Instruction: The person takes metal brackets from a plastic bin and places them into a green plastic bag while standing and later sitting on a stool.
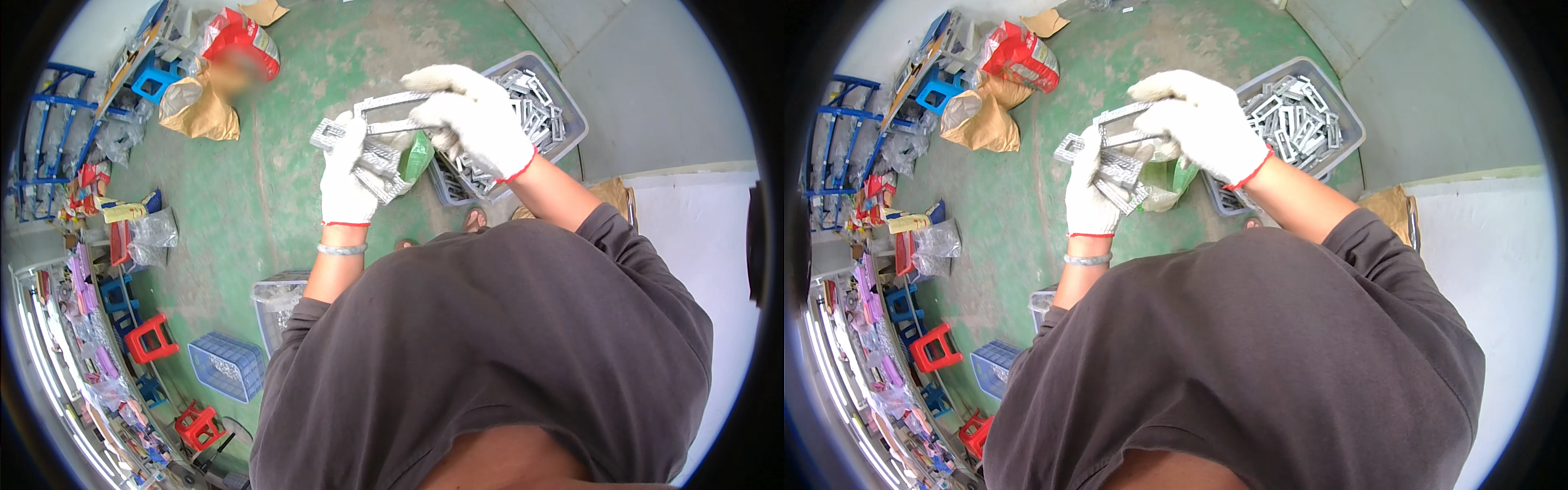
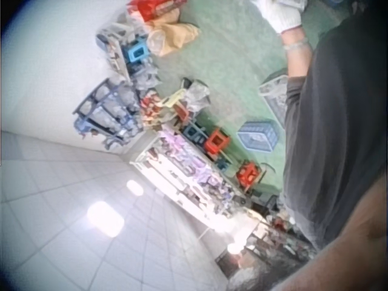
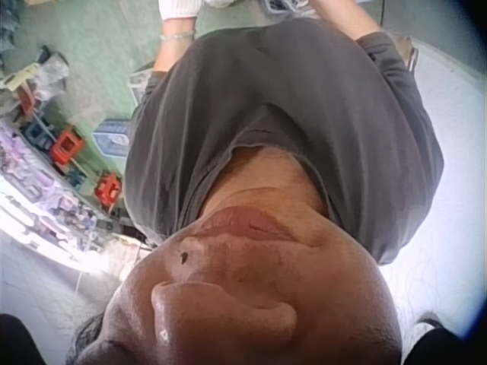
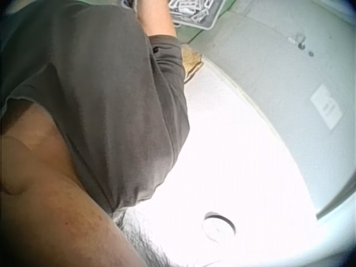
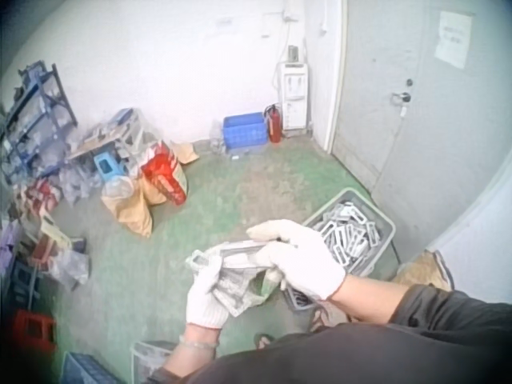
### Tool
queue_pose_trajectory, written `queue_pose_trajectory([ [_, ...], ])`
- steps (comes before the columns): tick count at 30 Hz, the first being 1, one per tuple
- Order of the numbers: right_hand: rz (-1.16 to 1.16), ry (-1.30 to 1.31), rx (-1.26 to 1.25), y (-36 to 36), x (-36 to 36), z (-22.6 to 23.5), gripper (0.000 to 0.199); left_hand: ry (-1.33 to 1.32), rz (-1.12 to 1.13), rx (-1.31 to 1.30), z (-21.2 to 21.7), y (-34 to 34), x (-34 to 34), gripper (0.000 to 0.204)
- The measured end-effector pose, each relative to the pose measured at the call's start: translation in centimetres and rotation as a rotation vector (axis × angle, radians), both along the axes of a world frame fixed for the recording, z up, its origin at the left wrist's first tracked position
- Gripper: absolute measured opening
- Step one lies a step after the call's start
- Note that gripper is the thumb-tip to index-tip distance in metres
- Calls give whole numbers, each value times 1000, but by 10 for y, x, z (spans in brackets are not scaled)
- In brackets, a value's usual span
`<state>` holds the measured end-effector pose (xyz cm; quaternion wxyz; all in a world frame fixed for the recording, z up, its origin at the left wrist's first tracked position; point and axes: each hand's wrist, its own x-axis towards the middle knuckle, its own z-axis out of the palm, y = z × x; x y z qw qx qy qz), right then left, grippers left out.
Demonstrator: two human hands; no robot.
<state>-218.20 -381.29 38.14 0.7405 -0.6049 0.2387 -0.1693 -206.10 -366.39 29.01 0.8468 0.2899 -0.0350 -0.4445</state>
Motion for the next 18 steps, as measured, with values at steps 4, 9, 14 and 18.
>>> queue_pose_trajectory([
  [4,26,-36,519,-33,6,-33,17,77,119,63,-24,9,17,40],
  [9,-19,17,779,-45,16,-54,20,98,139,124,-27,17,19,36],
  [14,-20,-10,823,-56,23,-82,19,144,146,132,-36,27,22,35],
  [18,-122,101,605,-65,35,-125,16,181,250,272,-51,37,23,37],
])
